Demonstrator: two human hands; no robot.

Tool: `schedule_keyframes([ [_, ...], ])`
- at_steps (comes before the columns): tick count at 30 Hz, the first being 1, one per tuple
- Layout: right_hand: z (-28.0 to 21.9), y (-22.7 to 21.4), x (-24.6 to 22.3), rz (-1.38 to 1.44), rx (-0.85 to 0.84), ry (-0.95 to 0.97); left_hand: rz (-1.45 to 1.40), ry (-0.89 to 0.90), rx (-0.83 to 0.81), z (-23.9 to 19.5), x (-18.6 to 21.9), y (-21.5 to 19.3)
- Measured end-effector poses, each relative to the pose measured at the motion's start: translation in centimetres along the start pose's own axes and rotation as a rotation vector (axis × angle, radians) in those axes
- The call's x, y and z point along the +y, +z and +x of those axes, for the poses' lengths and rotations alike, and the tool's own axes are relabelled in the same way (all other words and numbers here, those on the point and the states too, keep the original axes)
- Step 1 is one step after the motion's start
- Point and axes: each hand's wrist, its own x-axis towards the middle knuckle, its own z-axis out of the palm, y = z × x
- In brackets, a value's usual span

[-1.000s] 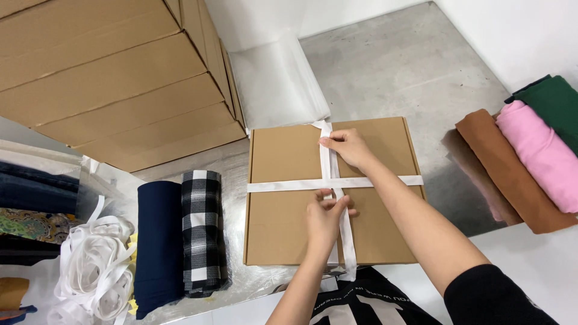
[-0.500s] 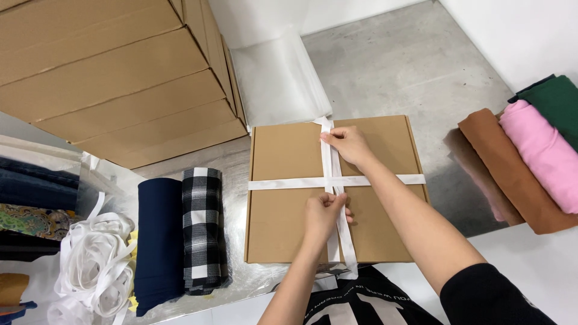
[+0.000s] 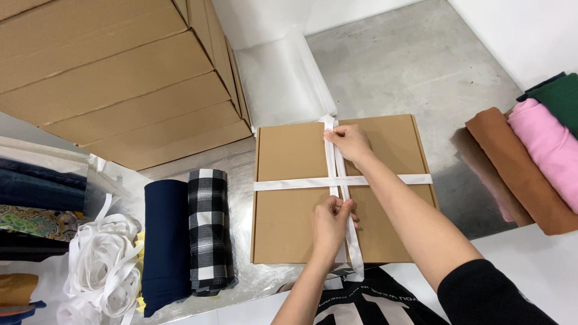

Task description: The person ties a white ribbon around a cardboard box, writes on a yellow sticky note attached to the box, and places it aside. Then, they wrap a folded dark blue garment in a clear plastic bag and place it into a cardboard box.

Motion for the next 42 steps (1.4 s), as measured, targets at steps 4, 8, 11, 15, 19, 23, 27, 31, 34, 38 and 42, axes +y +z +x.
schedule_keyframes([
  [4,1.1,0.1,1.1,0.085,-0.008,0.014,-0.004,-0.008,-0.007,-0.1,0.8,-0.4],
  [8,0.3,-1.6,0.5,0.27,-0.07,-0.017,0.01,0.026,-0.068,0.9,0.9,-1.4],
  [11,-2.9,-5.2,-1.6,0.481,-0.124,-0.006,0.213,0.136,-0.063,4.5,-2.0,-3.3],
  [15,-6.5,-8.7,-1.7,0.733,-0.169,-0.006,0.443,0.131,-0.051,4.6,1.6,-6.0],
  [19,-10.1,-8.7,1.6,0.785,-0.162,-0.04,0.524,0.164,-0.011,7.3,0.2,-7.0],
  [23,-14.0,-7.9,3.6,0.645,-0.07,-0.124,0.631,0.22,0.048,8.2,-0.2,-7.4],
  [27,-14.1,-6.4,7.8,0.495,-0.027,-0.171,0.735,0.384,-0.05,4.1,4.6,-6.6],
  [31,-14.5,-6.7,7.3,0.415,-0.01,-0.133,1.039,0.604,-0.081,1.3,4.6,-6.7],
  [34,-14.5,-6.9,6.8,0.38,-0.008,-0.118,1.217,0.801,-0.099,2.0,2.5,-6.5],
  [38,-16.2,-9.0,4.6,0.427,-0.028,-0.056,1.382,0.989,0.009,2.0,1.1,-6.5],
  [42,-18.6,-15.6,0.5,0.256,-0.191,0.122,1.422,1.019,0.059,2.6,-0.4,-6.4],
])
